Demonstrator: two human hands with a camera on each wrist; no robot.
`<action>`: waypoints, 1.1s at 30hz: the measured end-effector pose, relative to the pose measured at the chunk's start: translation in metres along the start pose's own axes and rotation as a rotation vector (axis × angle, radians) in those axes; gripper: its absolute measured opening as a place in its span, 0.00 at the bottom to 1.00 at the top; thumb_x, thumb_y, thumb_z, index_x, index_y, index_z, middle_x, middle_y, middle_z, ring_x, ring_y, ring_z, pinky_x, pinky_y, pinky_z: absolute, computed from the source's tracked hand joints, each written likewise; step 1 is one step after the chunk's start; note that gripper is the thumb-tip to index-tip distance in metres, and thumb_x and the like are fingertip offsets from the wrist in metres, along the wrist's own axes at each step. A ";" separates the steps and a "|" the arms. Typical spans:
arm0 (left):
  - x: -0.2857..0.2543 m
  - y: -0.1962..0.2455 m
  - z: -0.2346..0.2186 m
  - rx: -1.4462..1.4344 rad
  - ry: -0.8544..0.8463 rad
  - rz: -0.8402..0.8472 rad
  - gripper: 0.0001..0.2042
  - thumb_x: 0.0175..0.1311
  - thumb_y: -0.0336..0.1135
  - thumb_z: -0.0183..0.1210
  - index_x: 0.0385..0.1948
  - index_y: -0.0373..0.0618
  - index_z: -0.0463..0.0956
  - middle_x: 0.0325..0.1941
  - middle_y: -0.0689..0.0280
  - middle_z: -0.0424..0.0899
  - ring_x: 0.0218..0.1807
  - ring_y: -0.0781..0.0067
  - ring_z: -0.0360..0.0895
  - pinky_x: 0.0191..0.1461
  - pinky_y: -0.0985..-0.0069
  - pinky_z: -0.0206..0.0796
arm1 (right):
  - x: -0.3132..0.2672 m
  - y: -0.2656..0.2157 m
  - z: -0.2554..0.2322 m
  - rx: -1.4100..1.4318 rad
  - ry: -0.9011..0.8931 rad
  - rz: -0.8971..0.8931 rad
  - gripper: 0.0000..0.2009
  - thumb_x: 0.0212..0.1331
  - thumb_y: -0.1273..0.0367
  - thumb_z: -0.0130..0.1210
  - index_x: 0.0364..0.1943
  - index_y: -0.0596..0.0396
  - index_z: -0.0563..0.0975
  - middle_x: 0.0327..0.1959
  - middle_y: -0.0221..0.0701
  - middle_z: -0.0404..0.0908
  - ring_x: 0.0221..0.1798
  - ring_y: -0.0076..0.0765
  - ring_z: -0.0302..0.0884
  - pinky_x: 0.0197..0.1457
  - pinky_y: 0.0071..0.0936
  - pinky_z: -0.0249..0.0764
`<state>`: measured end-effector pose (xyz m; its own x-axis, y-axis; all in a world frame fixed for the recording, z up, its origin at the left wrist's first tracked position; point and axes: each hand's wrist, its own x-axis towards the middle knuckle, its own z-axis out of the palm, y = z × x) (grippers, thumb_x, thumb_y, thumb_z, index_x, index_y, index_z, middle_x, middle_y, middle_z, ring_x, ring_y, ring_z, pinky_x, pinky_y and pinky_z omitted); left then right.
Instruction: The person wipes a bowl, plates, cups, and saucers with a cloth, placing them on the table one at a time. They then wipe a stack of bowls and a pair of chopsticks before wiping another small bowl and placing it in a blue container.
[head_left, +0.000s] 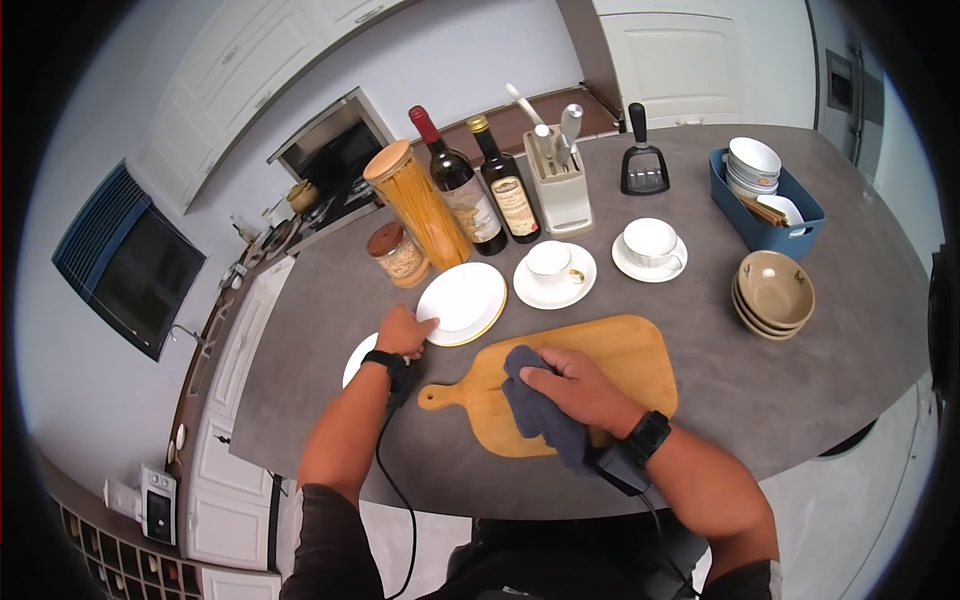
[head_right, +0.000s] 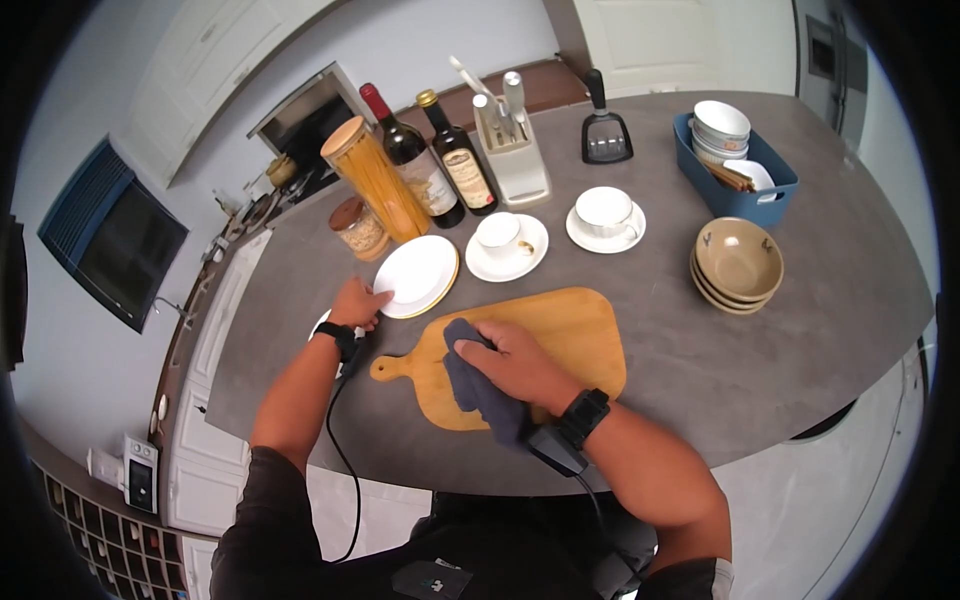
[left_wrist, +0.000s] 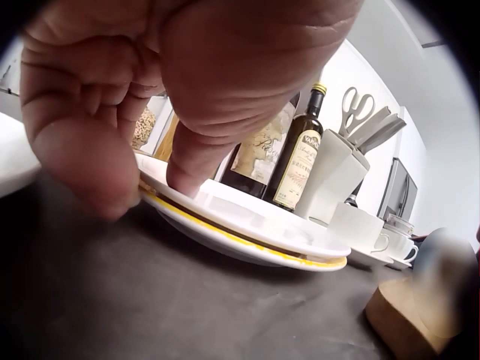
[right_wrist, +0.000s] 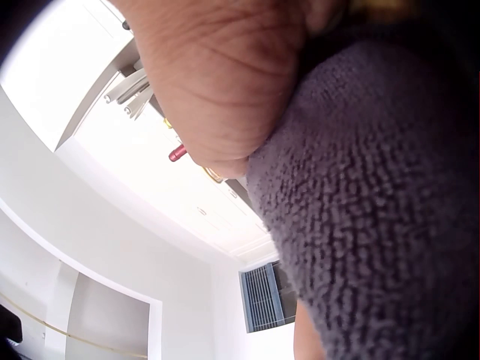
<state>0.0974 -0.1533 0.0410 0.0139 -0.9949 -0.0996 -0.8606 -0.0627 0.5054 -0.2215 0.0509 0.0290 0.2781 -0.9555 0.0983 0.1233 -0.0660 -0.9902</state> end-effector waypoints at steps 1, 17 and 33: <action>0.002 -0.003 0.002 -0.050 0.046 -0.007 0.23 0.65 0.45 0.73 0.30 0.26 0.80 0.22 0.54 0.84 0.19 0.66 0.83 0.21 0.68 0.77 | 0.000 0.000 0.000 -0.017 0.006 -0.014 0.16 0.76 0.60 0.59 0.48 0.63 0.83 0.37 0.27 0.85 0.37 0.20 0.79 0.42 0.27 0.78; 0.041 -0.018 0.008 -0.228 0.007 -0.139 0.21 0.67 0.38 0.72 0.40 0.19 0.81 0.32 0.51 0.87 0.23 0.61 0.85 0.22 0.68 0.80 | 0.000 0.000 0.001 -0.070 0.015 -0.070 0.17 0.75 0.60 0.59 0.46 0.65 0.83 0.35 0.32 0.86 0.36 0.23 0.80 0.44 0.30 0.78; 0.034 -0.020 -0.020 -0.352 -0.108 -0.224 0.18 0.69 0.41 0.69 0.43 0.29 0.83 0.31 0.58 0.86 0.27 0.66 0.82 0.28 0.69 0.78 | 0.000 0.002 0.002 -0.066 0.011 -0.077 0.18 0.74 0.59 0.60 0.47 0.65 0.83 0.35 0.33 0.86 0.37 0.24 0.80 0.44 0.29 0.78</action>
<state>0.1254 -0.1873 0.0445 0.1113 -0.9407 -0.3203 -0.6154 -0.3184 0.7210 -0.2195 0.0508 0.0271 0.2595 -0.9499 0.1740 0.0807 -0.1582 -0.9841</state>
